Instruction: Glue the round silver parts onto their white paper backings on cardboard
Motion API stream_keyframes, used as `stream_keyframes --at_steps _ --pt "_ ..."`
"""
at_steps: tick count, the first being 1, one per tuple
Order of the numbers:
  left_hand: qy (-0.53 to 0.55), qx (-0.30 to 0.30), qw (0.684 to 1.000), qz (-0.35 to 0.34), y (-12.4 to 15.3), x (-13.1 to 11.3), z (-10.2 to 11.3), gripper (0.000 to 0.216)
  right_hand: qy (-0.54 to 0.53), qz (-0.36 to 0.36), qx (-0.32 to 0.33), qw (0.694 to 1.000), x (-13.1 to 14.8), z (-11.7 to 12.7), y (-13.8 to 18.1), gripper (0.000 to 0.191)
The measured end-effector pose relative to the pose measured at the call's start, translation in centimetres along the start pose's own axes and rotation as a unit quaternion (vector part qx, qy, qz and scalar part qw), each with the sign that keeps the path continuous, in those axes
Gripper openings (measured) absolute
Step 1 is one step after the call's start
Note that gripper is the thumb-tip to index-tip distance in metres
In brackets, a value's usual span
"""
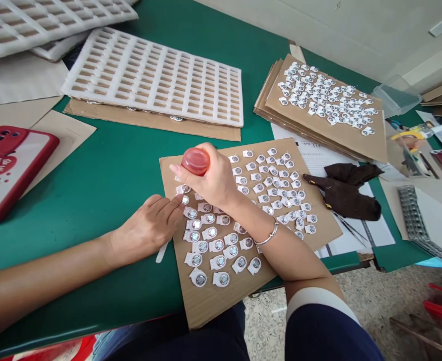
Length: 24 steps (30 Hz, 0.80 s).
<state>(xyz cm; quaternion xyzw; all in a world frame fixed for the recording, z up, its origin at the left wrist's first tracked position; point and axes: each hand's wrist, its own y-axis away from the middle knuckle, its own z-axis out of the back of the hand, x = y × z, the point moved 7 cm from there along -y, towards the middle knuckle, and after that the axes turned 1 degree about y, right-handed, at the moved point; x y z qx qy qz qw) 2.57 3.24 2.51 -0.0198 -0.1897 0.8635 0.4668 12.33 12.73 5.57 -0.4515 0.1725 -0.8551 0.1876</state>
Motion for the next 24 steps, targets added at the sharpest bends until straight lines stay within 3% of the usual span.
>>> stream_keyframes --at_steps 14,20,24 --pt "0.033 -0.005 0.999 0.018 -0.1 0.6 -0.3 0.017 0.050 0.036 0.003 0.998 0.7 -0.1 0.0 0.033" --pt "0.178 0.002 0.982 0.063 0.1 2.4 -0.1 0.015 0.046 0.025 0.060 0.997 1.7 -0.4 -0.7 0.036" --pt "0.252 -0.019 0.964 0.085 0.4 3.4 0.0 0.011 -0.024 -0.023 0.020 0.999 1.4 1.9 -0.6 0.036"
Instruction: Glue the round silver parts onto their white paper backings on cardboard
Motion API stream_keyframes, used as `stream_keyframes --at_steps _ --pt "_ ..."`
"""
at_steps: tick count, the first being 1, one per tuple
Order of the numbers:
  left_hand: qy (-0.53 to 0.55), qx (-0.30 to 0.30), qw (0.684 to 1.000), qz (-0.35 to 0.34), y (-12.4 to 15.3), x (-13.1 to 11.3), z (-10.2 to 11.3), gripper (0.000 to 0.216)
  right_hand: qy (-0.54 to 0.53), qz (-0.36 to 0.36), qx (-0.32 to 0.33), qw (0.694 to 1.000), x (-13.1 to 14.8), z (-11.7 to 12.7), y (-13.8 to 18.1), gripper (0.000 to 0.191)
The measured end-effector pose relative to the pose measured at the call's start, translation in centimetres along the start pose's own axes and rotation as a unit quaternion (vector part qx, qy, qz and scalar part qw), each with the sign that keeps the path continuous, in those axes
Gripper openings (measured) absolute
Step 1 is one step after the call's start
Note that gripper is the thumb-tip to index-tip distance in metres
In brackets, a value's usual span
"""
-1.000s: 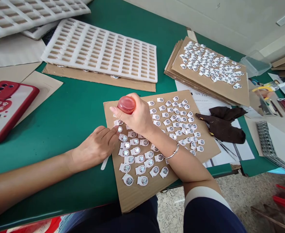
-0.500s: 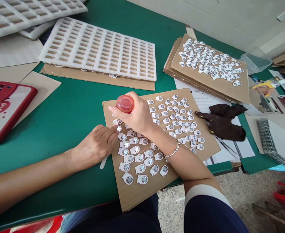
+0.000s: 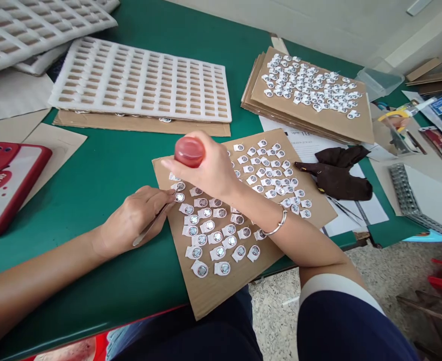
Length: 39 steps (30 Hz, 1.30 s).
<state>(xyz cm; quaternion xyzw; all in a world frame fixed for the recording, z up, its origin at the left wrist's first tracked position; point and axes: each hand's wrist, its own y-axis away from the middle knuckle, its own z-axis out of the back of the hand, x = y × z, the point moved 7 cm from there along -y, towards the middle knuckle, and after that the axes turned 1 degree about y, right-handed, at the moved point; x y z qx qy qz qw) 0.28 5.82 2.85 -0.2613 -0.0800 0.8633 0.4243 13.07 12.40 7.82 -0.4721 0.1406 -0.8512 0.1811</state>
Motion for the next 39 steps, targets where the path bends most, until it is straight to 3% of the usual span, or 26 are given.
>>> stream_keyframes --at_steps 6,12,39 --pt "0.024 -0.018 1.000 0.003 0.1 0.2 0.3 0.008 -0.095 -0.098 -0.032 0.990 -2.3 1.4 2.6 0.031" --pt "0.023 -0.019 1.000 0.005 0.1 0.2 0.4 0.006 -0.077 -0.064 -0.075 0.992 -2.4 1.3 3.5 0.021" --pt "0.006 -0.007 1.000 0.002 0.2 0.1 0.1 0.011 -0.056 -0.064 -0.024 0.996 -2.8 0.2 3.5 0.027"
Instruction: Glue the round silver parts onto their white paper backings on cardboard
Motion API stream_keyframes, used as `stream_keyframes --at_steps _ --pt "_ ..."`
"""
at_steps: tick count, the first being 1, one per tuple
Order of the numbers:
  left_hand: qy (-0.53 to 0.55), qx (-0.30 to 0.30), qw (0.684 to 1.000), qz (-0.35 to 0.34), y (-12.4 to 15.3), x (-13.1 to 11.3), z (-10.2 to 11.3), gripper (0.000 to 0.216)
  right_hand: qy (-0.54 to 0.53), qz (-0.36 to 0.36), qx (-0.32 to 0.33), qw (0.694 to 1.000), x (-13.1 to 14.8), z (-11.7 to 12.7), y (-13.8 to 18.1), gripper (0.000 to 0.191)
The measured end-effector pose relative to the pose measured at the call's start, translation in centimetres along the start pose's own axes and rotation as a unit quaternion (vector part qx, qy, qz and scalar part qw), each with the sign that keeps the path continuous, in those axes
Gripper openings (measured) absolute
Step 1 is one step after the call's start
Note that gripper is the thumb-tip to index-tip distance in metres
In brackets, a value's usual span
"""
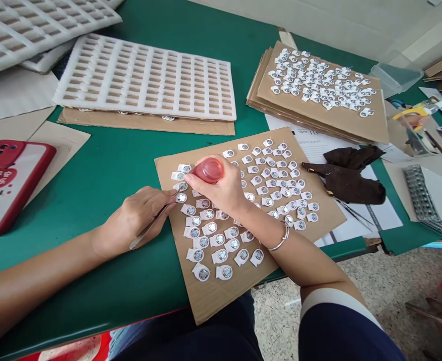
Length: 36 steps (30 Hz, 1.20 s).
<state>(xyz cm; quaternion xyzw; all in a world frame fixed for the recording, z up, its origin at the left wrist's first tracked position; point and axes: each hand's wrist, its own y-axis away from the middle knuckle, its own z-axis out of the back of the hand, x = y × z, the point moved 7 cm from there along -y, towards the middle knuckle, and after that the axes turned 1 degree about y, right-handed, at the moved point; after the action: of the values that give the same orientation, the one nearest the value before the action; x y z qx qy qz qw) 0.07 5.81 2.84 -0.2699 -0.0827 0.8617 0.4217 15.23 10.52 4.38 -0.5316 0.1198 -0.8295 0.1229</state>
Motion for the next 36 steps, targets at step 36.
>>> stream_keyframes --at_steps 36 --pt "0.148 -0.001 0.981 0.126 -0.1 2.9 0.6 0.012 0.053 0.055 0.017 0.997 1.1 0.1 0.3 0.024"
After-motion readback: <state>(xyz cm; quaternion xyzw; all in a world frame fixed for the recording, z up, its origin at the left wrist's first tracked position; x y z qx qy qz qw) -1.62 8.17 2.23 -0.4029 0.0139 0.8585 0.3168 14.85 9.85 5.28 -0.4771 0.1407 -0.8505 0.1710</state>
